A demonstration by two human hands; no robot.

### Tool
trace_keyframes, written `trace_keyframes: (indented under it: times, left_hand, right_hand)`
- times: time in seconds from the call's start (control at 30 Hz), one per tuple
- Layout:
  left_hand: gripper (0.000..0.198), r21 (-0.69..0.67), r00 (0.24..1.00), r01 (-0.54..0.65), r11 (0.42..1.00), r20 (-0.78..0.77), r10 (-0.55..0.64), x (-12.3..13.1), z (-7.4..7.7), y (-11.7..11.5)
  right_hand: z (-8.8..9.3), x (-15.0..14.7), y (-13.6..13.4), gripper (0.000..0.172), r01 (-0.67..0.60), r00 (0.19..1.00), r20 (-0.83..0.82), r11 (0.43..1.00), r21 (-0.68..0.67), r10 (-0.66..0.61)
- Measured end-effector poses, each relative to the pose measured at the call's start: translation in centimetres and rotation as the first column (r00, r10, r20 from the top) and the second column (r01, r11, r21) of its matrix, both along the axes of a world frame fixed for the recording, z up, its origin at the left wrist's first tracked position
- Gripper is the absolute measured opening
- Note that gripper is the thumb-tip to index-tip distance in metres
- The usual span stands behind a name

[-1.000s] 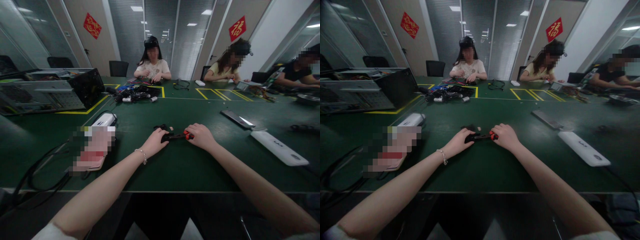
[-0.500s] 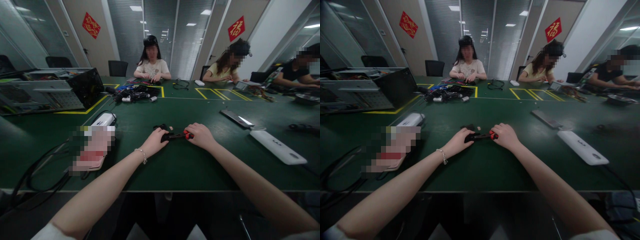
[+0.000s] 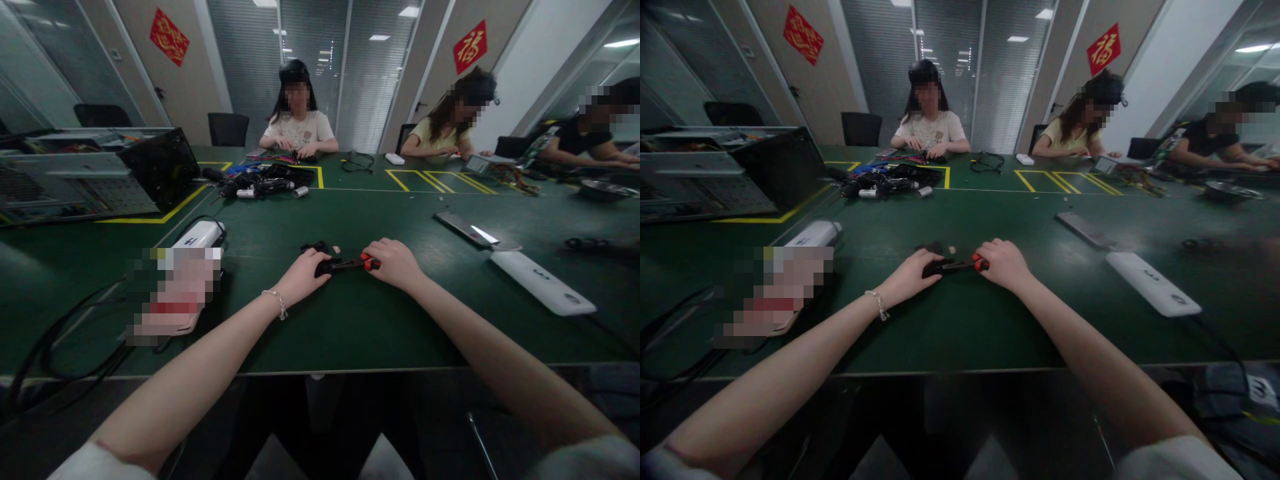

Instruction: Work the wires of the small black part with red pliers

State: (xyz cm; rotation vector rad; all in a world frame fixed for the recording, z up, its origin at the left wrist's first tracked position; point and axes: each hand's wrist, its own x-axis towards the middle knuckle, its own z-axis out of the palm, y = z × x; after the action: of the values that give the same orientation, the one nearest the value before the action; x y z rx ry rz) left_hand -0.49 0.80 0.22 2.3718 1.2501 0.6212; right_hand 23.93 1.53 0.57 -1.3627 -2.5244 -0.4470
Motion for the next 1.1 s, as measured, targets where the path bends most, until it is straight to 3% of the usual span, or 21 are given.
trace_keyframes:
  times: [1.1]
  left_hand:
    - [0.034, -0.018, 1.0, 0.006, 1.0, 0.003, -0.006, 0.13, 0.11, -0.13]
  right_hand:
    - [0.08, 0.02, -0.04, 0.021, 0.001, 1.0, 0.006, 1.0, 0.0, -0.001]
